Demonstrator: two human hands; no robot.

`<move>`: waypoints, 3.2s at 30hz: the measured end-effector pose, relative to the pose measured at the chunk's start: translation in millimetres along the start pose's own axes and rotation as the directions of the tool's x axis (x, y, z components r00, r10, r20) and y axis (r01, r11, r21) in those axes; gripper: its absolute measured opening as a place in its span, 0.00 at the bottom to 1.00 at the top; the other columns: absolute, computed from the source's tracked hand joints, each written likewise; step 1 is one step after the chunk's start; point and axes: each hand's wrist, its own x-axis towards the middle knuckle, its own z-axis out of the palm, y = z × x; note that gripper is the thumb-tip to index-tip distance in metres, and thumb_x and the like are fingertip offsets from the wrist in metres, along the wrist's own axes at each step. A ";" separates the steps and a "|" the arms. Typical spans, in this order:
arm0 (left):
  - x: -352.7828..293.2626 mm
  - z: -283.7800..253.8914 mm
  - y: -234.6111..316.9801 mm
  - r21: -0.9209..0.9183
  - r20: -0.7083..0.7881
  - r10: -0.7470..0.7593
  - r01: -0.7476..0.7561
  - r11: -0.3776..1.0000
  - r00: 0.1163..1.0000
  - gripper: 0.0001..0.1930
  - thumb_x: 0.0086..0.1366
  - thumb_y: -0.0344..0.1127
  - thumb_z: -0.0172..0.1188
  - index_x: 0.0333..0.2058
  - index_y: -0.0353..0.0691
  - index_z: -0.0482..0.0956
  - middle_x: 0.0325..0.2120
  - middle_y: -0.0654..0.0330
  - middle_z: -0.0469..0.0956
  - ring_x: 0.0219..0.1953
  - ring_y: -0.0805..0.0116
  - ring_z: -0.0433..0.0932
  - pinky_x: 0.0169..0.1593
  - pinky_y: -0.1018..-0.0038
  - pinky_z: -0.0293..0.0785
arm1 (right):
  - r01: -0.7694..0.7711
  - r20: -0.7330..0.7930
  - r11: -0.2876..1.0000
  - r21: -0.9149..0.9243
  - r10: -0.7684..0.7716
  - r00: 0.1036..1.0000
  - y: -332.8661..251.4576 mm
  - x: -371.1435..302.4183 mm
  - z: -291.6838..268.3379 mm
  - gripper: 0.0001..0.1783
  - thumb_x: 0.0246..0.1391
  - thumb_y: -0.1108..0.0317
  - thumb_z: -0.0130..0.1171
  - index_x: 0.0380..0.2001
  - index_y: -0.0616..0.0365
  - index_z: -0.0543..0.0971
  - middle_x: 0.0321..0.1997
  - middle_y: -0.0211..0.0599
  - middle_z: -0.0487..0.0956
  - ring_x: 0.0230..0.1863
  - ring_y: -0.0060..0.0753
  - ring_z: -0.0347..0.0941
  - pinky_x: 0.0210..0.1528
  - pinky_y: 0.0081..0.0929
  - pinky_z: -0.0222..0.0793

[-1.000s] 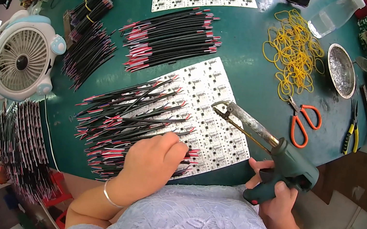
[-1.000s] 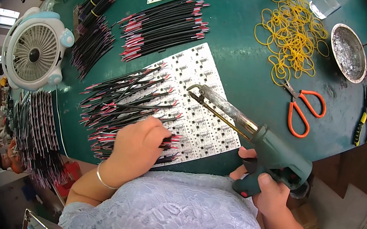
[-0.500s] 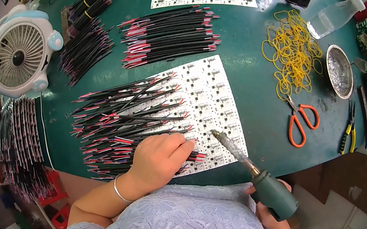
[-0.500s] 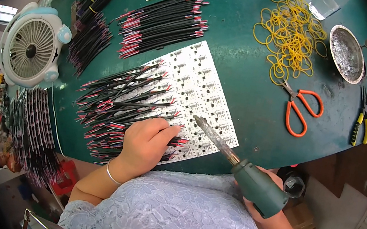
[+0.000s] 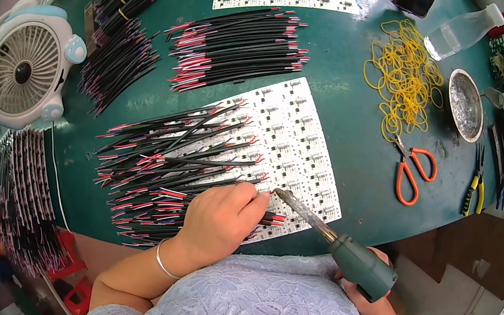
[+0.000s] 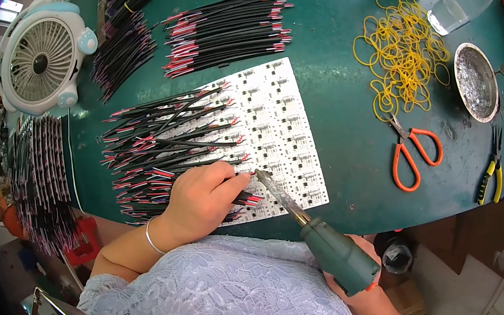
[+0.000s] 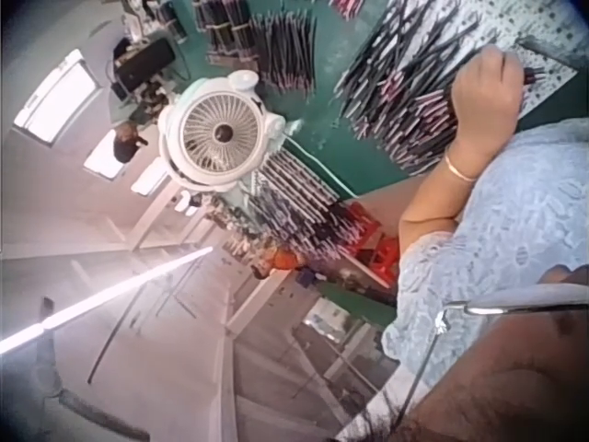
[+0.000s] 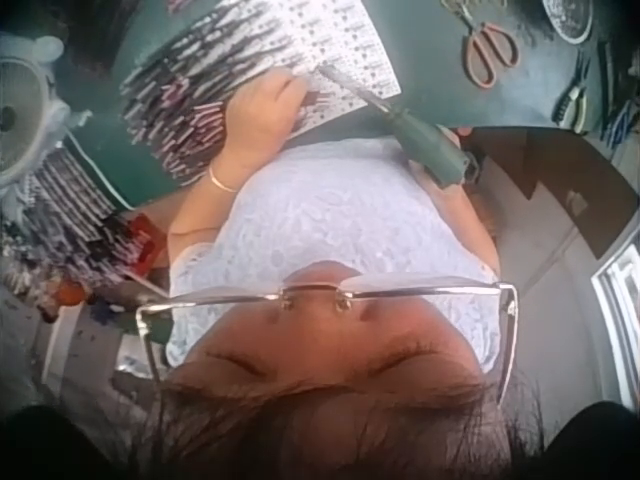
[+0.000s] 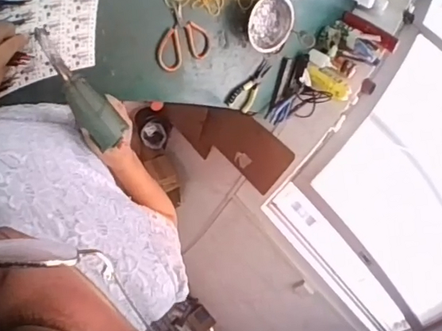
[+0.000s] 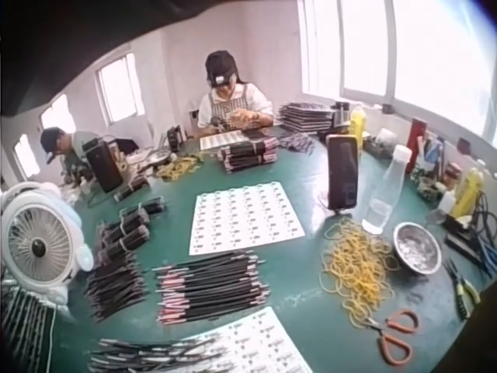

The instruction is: The person solders wires onto printed circuit board panels using a soldering iron, picking up and arranging wires on the board by hand.

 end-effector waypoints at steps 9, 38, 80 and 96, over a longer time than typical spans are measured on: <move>0.5 -0.8 0.1 -0.028 0.005 -0.015 0.015 0.999 1.000 0.12 0.49 0.25 0.60 0.35 0.38 0.79 0.26 0.60 0.70 0.23 0.63 0.72 0.24 0.69 0.68 | 0.253 0.051 0.914 -0.316 -0.250 0.967 -7.2 7.1 -7.6 0.07 0.49 0.67 0.58 0.29 0.60 0.76 0.22 0.34 0.75 0.21 0.30 0.75 0.29 0.29 0.70; 0.7 -1.5 -5.3 -0.058 0.013 0.018 -0.018 0.998 1.000 0.14 0.44 0.23 0.62 0.34 0.39 0.80 0.28 0.60 0.74 0.27 0.62 0.75 0.27 0.69 0.70 | -0.329 0.043 0.932 0.153 0.326 0.944 -13.3 -21.5 -7.9 0.10 0.44 0.73 0.61 0.35 0.58 0.80 0.34 0.39 0.80 0.35 0.41 0.77 0.37 0.34 0.71; 5.4 -14.6 -17.1 -0.040 -0.097 0.132 -0.137 0.990 0.986 0.16 0.48 0.28 0.61 0.39 0.39 0.79 0.28 0.61 0.71 0.28 0.64 0.73 0.29 0.71 0.69 | -0.163 -0.010 0.507 0.846 0.321 0.947 -8.4 34.8 16.1 0.36 0.52 0.54 0.62 0.57 0.66 0.66 0.55 0.48 0.72 0.53 0.47 0.71 0.49 0.49 0.74; -8.4 -3.9 7.0 0.158 -0.057 0.046 -0.036 0.987 0.997 0.10 0.50 0.31 0.60 0.34 0.42 0.77 0.28 0.64 0.70 0.25 0.69 0.72 0.26 0.73 0.67 | -0.084 0.042 0.971 0.223 0.076 0.996 -4.5 -2.6 -16.3 0.11 0.52 0.69 0.56 0.38 0.62 0.76 0.29 0.34 0.79 0.27 0.32 0.78 0.35 0.29 0.72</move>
